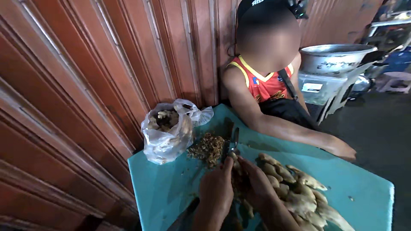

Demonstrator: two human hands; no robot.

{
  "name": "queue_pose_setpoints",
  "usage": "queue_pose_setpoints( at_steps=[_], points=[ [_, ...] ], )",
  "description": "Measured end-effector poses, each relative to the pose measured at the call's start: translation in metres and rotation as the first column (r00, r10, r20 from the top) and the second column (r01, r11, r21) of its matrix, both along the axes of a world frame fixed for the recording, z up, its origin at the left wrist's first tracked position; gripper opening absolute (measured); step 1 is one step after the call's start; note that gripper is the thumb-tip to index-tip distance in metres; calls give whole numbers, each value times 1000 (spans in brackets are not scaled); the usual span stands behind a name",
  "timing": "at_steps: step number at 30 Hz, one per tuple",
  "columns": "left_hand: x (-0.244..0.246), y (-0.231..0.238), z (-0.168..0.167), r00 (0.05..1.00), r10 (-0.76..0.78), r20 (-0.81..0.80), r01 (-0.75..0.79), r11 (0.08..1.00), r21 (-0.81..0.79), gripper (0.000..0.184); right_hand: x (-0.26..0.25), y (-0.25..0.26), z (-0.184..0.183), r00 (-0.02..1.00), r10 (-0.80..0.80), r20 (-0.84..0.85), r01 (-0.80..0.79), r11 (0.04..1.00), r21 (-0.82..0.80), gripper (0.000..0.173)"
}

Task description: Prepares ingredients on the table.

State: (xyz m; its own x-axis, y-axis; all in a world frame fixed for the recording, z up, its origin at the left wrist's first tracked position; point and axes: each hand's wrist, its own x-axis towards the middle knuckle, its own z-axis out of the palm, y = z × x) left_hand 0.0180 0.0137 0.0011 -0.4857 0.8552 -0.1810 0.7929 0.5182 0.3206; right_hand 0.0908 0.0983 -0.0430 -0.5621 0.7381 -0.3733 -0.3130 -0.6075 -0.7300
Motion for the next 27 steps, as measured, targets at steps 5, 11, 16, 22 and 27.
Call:
queue_pose_setpoints(
  at_steps=[5,11,16,22,27],
  points=[
    [-6,0,-5,994,84,67,-91,988,121,59,-8,-18,2,990,44,-134,-70,978,-195,45],
    [-6,-4,5,984,-67,166,54,995,80,48,-3,-3,-8,972,108,-208,-149,971,-189,49],
    [1,-5,8,983,-116,142,114,993,23,54,1,4,-5,987,81,-138,-98,987,-125,44],
    [6,-6,18,989,-116,92,120,992,-42,64,1,1,2,999,-7,37,3,995,103,41],
    [12,-2,-8,999,-37,-36,41,991,127,63,-7,-16,2,985,-154,75,150,987,51,38]
  ],
)
